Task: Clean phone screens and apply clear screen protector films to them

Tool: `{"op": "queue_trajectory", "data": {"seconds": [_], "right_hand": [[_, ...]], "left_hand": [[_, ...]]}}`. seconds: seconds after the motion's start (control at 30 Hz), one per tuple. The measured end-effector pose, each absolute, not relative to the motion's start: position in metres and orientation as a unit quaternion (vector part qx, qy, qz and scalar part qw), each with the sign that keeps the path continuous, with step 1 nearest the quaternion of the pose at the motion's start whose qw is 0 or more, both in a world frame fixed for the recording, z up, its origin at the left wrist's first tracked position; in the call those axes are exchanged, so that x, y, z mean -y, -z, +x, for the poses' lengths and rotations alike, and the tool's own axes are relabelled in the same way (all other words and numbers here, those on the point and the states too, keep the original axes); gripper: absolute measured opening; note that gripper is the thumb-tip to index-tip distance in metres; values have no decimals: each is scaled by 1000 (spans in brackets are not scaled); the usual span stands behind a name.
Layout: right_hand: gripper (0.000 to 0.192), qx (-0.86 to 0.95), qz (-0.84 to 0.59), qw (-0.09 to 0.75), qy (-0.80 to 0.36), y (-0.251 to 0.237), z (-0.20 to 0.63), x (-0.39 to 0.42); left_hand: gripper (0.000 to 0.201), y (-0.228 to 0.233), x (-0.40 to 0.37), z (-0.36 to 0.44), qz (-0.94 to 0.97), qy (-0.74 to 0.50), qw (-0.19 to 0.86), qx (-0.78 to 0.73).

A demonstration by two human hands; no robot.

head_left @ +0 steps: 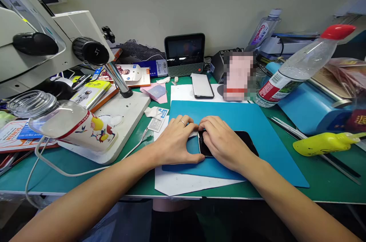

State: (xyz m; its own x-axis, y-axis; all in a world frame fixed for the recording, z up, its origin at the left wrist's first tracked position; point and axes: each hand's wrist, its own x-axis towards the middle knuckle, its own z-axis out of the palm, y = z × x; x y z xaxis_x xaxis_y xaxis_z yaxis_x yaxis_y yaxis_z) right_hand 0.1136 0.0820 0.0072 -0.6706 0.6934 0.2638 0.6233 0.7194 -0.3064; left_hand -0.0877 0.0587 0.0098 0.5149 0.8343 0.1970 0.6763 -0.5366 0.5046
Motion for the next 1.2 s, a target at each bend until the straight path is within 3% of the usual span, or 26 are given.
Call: {"op": "queue_trajectory", "data": {"seconds": [1.2], "right_hand": [[15,911,-350,205,-80,-6,115,-77]], "left_hand": [[60,-2,-60,-86,854,-235,215,-411]]}}
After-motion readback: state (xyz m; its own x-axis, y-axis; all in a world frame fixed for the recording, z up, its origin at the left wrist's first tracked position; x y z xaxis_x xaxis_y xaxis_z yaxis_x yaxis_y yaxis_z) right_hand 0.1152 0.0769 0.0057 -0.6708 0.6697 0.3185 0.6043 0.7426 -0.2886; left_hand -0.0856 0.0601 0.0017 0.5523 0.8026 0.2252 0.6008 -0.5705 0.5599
